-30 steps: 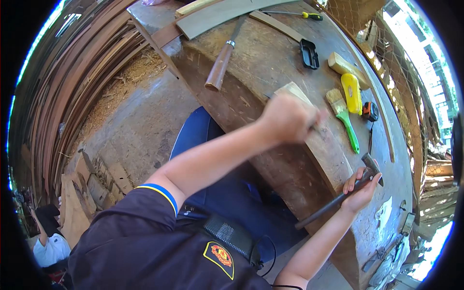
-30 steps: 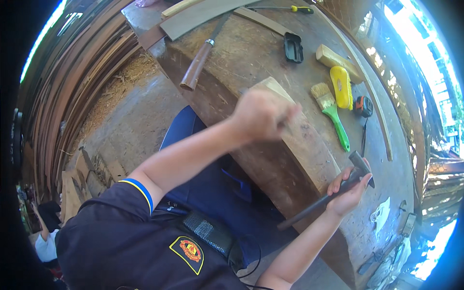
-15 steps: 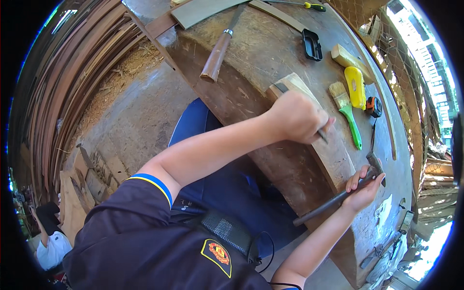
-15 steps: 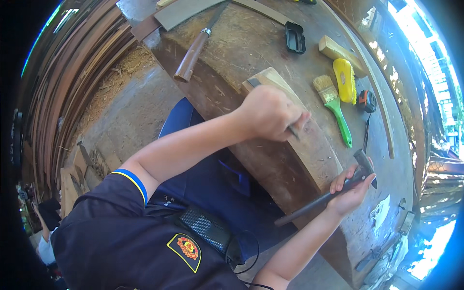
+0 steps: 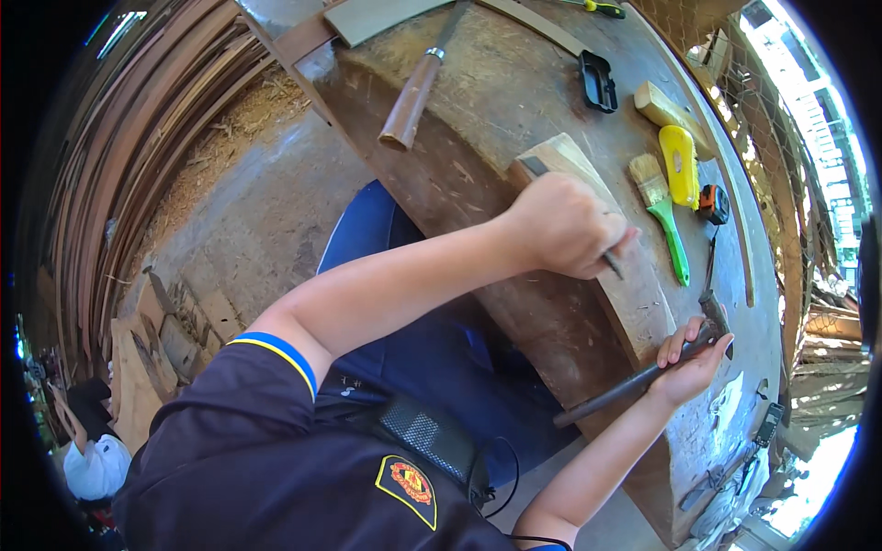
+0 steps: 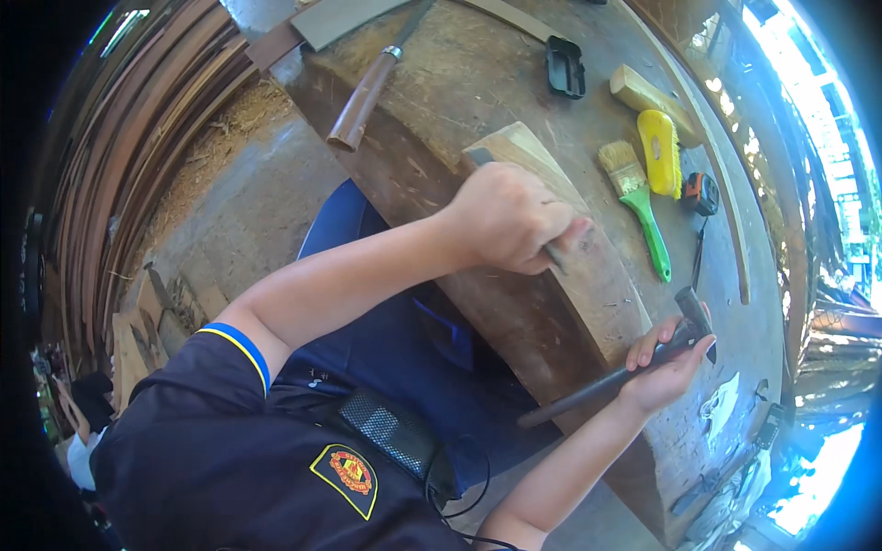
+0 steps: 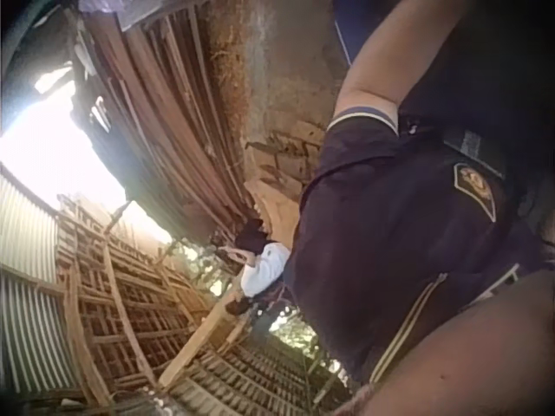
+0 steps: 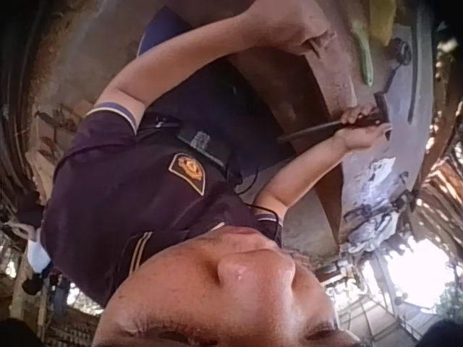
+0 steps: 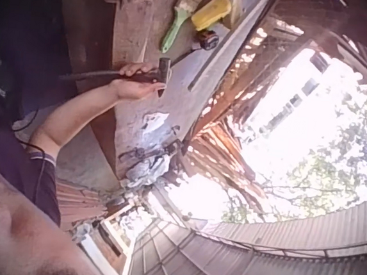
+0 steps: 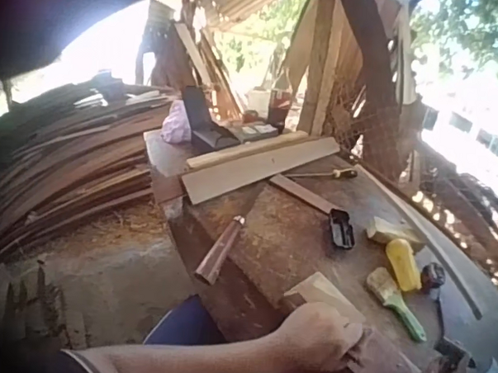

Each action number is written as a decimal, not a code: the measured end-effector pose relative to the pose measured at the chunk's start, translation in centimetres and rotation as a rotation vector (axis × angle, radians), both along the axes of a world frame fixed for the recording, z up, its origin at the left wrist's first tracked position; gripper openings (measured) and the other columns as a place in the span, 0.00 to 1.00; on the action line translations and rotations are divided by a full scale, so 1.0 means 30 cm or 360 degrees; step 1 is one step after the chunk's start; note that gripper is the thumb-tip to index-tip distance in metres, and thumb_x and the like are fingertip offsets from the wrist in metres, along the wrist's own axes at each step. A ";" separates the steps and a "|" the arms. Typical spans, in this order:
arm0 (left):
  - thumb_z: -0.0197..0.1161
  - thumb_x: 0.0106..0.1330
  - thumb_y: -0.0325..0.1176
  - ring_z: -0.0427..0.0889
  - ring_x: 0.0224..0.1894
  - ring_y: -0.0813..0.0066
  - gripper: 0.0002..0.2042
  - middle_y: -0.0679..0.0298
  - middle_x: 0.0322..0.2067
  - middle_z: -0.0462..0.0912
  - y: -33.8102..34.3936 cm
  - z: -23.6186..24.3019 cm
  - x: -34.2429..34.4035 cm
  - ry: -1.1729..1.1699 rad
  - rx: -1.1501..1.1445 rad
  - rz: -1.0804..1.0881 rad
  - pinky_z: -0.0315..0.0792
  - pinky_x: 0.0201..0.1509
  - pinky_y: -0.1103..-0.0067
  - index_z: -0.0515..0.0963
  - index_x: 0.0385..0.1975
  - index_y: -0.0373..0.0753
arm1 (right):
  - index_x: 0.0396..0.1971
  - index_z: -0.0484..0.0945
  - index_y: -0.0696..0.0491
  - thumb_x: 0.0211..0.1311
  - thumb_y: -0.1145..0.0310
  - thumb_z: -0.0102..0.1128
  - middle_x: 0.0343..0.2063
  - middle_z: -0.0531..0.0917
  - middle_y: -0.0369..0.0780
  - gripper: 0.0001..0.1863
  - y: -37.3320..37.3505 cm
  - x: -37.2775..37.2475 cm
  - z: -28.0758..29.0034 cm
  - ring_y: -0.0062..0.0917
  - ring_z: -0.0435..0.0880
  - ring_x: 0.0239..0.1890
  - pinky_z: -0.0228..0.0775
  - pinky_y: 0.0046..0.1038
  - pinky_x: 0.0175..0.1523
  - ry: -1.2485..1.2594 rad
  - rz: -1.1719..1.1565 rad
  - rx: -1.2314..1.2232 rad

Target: The person uses a chisel and hammer to carve a rectangular piece of wood on a workbench. They repeatedly strike the chisel to remove wood shavings and shape the piece, occasionally adjusting the wood's position.

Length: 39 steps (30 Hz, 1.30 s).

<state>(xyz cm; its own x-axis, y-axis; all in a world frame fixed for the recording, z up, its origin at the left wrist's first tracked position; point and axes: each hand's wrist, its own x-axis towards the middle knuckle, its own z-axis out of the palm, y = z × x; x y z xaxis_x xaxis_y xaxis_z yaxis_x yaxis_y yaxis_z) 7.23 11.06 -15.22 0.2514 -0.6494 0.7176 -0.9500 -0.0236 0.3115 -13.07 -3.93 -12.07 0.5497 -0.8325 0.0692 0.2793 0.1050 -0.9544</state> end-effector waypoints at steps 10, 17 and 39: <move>0.61 0.46 0.40 0.79 0.14 0.61 0.10 0.61 0.10 0.75 -0.147 -0.041 -0.243 0.0041 -0.0034 -0.0711 0.70 0.17 0.69 0.71 0.11 0.45 | 0.59 0.65 0.55 0.75 0.47 0.33 0.24 0.66 0.36 0.29 -0.032 -0.043 -0.021 0.14 0.58 0.10 0.48 0.17 0.09 0.0097 -0.0018 0.0079; 0.64 0.46 0.38 0.79 0.17 0.66 0.06 0.67 0.16 0.78 0.000 -0.036 0.128 -0.0023 0.0140 0.0165 0.72 0.20 0.71 0.79 0.25 0.51 | 0.59 0.65 0.56 0.74 0.47 0.33 0.24 0.66 0.36 0.29 -0.007 0.005 -0.010 0.15 0.58 0.10 0.51 0.18 0.09 -0.0010 -0.0019 0.0048; 0.60 0.57 0.39 0.80 0.17 0.59 0.12 0.59 0.12 0.76 -0.191 0.037 -0.261 0.0259 0.0060 -0.0461 0.71 0.23 0.65 0.76 0.13 0.45 | 0.59 0.65 0.55 0.75 0.47 0.32 0.23 0.67 0.36 0.28 -0.013 0.008 -0.032 0.16 0.61 0.13 0.52 0.18 0.12 -0.0126 -0.0203 0.0203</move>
<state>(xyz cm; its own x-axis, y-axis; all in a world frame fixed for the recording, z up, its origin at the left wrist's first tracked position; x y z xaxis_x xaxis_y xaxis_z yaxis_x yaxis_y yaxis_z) -0.62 5.34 -14.10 0.1618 -0.7361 0.6572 -0.8568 0.2256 0.4636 -12.82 -4.33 -13.04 0.4360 -0.8999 -0.0027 0.3718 0.1829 -0.9101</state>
